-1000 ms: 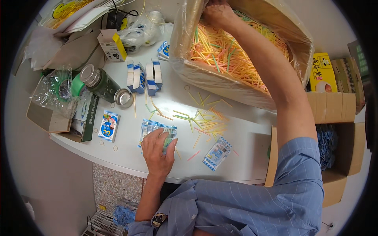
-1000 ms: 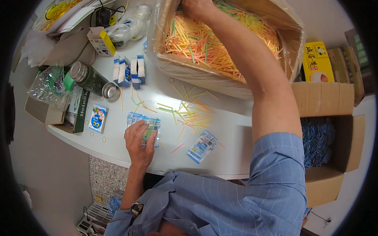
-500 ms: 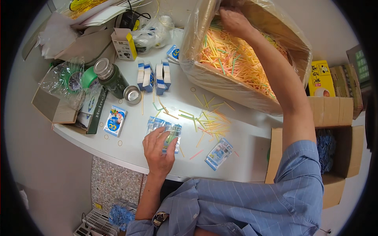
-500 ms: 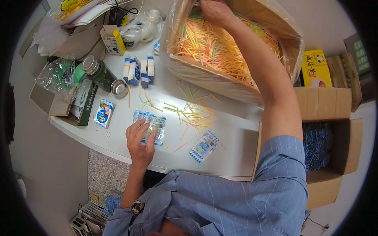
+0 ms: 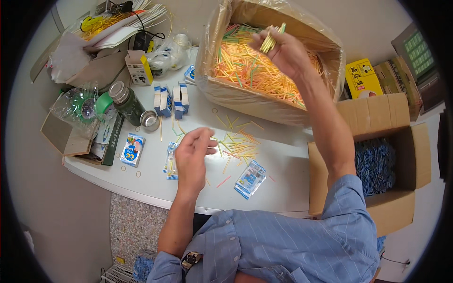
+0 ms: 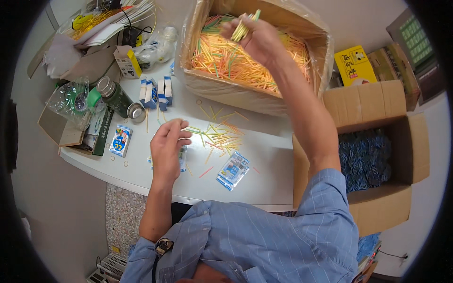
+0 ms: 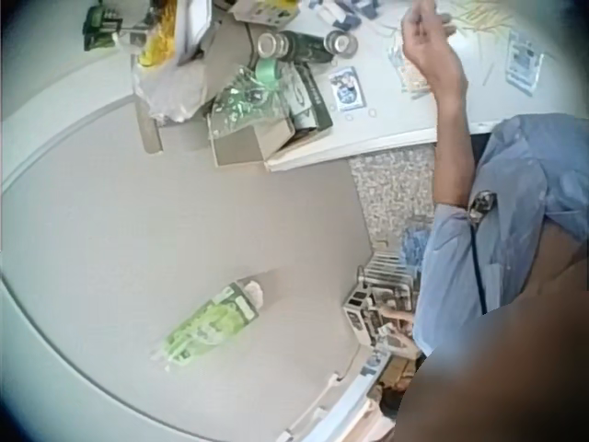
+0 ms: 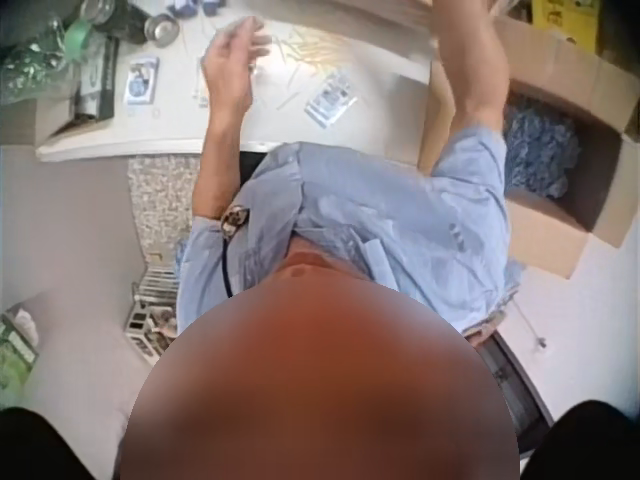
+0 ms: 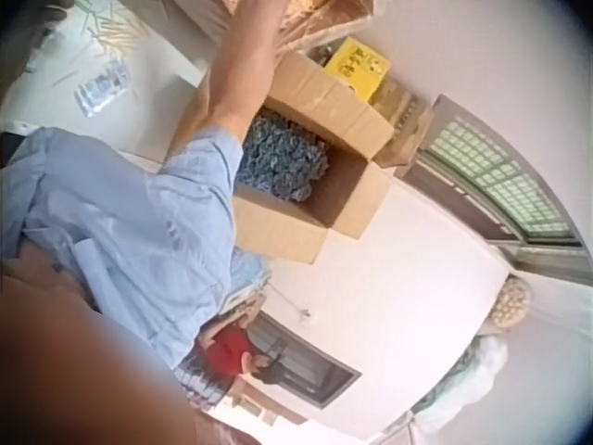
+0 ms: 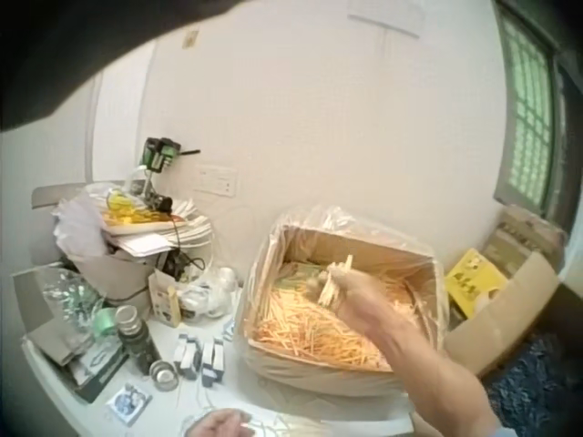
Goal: Packing small wooden sticks into blue plastic packets and organizing them into boxes.
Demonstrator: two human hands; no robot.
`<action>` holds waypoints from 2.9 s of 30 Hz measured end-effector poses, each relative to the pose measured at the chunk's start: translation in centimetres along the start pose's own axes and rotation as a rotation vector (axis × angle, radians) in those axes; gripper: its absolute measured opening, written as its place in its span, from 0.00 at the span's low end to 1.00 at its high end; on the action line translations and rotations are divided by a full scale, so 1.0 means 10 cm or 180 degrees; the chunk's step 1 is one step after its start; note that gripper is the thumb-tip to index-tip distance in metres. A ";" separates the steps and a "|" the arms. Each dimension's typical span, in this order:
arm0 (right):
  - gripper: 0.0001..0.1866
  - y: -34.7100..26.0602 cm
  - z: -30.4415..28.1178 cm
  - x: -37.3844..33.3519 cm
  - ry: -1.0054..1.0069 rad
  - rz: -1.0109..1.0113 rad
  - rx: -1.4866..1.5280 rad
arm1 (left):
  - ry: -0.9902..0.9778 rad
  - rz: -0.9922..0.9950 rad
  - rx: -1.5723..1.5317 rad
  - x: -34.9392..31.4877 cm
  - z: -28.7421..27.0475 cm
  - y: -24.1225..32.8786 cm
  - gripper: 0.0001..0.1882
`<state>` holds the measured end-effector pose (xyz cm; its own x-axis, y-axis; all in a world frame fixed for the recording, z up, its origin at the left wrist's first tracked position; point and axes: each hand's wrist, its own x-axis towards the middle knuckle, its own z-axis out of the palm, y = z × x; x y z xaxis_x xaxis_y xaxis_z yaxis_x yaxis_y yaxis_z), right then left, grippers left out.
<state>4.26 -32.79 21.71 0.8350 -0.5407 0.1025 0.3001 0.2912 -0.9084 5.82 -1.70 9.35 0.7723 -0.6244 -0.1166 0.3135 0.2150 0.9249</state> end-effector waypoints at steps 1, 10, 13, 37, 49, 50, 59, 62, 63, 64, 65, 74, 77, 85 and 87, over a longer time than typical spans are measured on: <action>0.09 0.07 0.04 -0.12 -0.0282 0.0154 0.0164 | -0.0007 0.0007 0.0000 0.03 0.08 0.06 0.19; 0.13 1.03 0.60 -1.18 -0.0454 0.0819 -0.0131 | -0.0471 -0.0304 0.0053 0.02 0.29 0.01 0.28; 0.11 1.40 0.61 -1.39 -0.0471 0.0735 0.0005 | -0.0334 -0.0084 0.0347 -0.02 0.19 -0.23 0.27; 0.10 2.09 -1.04 -2.76 0.1910 -0.0375 -0.2857 | -0.1127 0.0730 0.3868 -0.51 0.40 -1.43 0.22; 0.08 1.92 -1.00 -2.70 0.1995 -0.0381 -0.0879 | -0.1064 0.2084 0.3425 -0.45 0.32 -1.27 0.05; 0.08 1.87 -0.96 -2.68 0.1986 -0.0340 -0.0078 | -0.1072 0.1492 0.2789 -0.47 0.30 -1.25 0.06; 0.08 1.84 -0.36 -2.56 0.0961 -0.0098 0.1822 | -0.0578 -0.1300 -0.0438 -0.49 0.23 -1.14 0.11; 0.08 1.84 -0.22 -2.54 0.0839 0.0062 0.1837 | -0.0524 -0.1133 -0.0256 -0.50 0.20 -1.15 0.10; 0.08 1.84 -0.21 -2.54 0.0806 0.0067 0.1881 | -0.0584 -0.0996 -0.0116 -0.50 0.17 -1.15 0.09; 0.08 1.84 -0.20 -2.53 0.0774 0.0072 0.1927 | -0.0644 -0.0859 0.0024 -0.50 0.14 -1.16 0.09; 0.08 1.83 -0.21 -2.52 0.0767 0.0083 0.1928 | -0.0631 -0.0857 0.0022 -0.49 0.07 -1.16 0.09; 0.09 1.53 -0.14 -2.31 0.0386 -0.0652 0.1136 | -0.1089 -0.0479 0.1127 -0.57 0.02 -0.91 0.10; 0.10 1.55 -0.03 -2.29 0.0160 -0.0726 0.1044 | -0.1310 -0.0617 0.1071 -0.58 0.02 -0.89 0.10; 0.09 1.65 0.05 -2.43 0.0096 -0.0529 0.0518 | -0.1401 -0.0683 0.0966 -0.57 0.02 -0.87 0.10; 0.09 1.68 0.02 -2.46 0.0069 -0.0437 0.0555 | -0.1317 -0.0706 0.0848 -0.58 0.04 -0.89 0.10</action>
<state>-11.17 -14.41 3.98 0.7713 -0.6009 0.2100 0.4871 0.3448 -0.8024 -1.66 -0.27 1.95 0.4044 -0.8884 -0.2171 0.2519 -0.1200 0.9603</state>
